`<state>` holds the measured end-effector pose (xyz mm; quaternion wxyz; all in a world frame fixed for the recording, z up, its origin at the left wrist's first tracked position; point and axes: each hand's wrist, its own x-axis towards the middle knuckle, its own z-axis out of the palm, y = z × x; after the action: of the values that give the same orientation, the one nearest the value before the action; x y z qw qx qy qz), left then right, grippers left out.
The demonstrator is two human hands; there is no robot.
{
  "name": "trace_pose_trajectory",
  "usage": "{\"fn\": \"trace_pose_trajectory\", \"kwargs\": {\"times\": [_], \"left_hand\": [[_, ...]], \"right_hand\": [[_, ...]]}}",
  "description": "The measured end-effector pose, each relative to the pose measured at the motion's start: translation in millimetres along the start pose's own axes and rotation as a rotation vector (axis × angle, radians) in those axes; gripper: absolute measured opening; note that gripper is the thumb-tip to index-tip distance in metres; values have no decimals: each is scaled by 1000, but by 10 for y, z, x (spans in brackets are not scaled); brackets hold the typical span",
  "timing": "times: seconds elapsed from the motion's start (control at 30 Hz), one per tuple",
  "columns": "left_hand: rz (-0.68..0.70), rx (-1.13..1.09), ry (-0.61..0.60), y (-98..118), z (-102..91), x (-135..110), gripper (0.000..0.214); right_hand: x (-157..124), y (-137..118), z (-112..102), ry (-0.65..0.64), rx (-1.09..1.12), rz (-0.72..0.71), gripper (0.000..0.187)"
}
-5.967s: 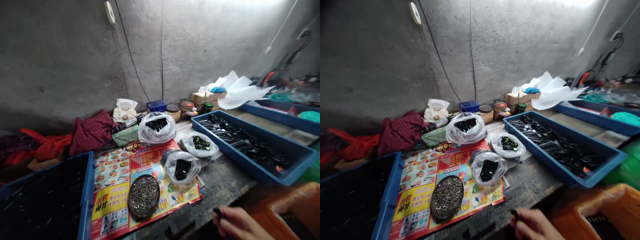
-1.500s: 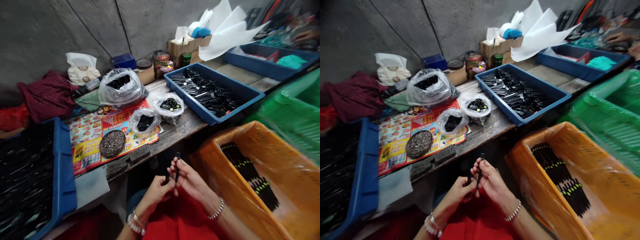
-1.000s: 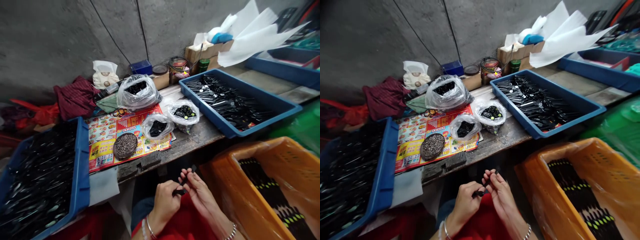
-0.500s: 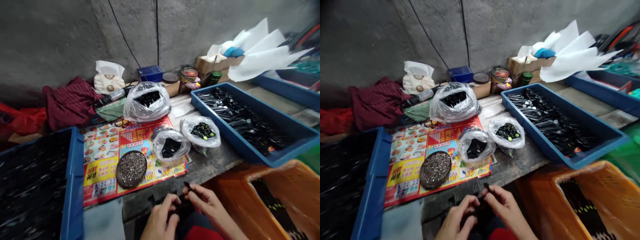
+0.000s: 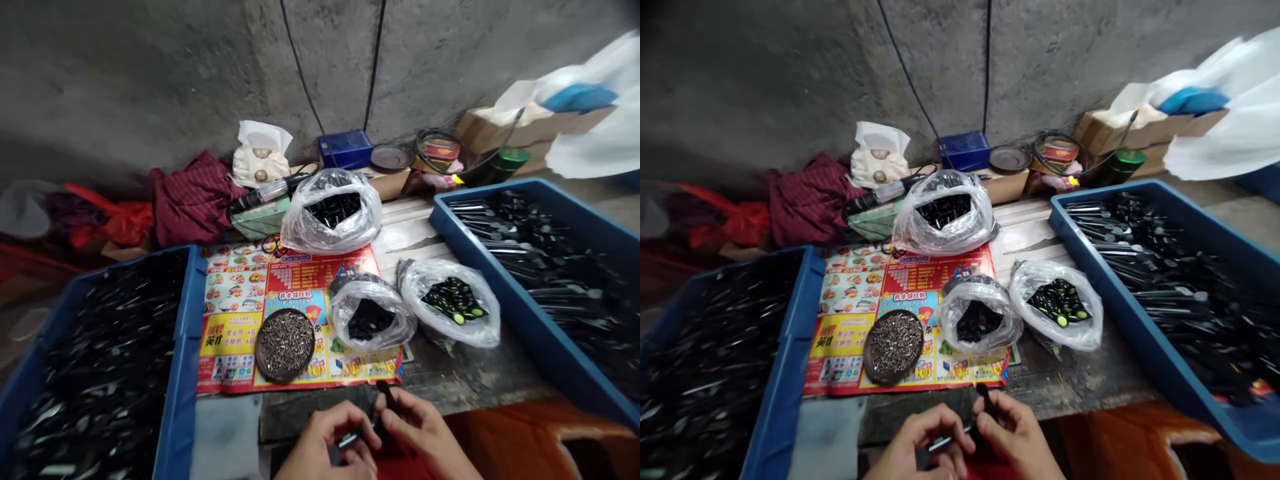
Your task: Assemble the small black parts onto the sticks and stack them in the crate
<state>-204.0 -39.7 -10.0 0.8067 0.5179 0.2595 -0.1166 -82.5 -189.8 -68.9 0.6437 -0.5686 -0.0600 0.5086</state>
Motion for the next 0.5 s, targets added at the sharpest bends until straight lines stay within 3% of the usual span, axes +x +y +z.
{"fn": "trace_pose_trajectory", "kwargs": {"times": [0.13,0.23,0.3,0.4,0.5], "left_hand": [[61,-180,30,-200,235,-40,48],[233,131,166,-291,363,-76,44],[362,359,246,-337,381,-183,49],[440,418,408,-520,246,-474,52],[344,389,702,-909,-65,-772,49]], "right_hand": [[-138,-21,-33,63,37,9,48],[-249,94,-95,53,26,-55,44],[-323,253,-252,56,-53,-84,40],[-446,576,-693,243,-238,-78,41],[-605,865,-1163,505,-365,49,49]]}}
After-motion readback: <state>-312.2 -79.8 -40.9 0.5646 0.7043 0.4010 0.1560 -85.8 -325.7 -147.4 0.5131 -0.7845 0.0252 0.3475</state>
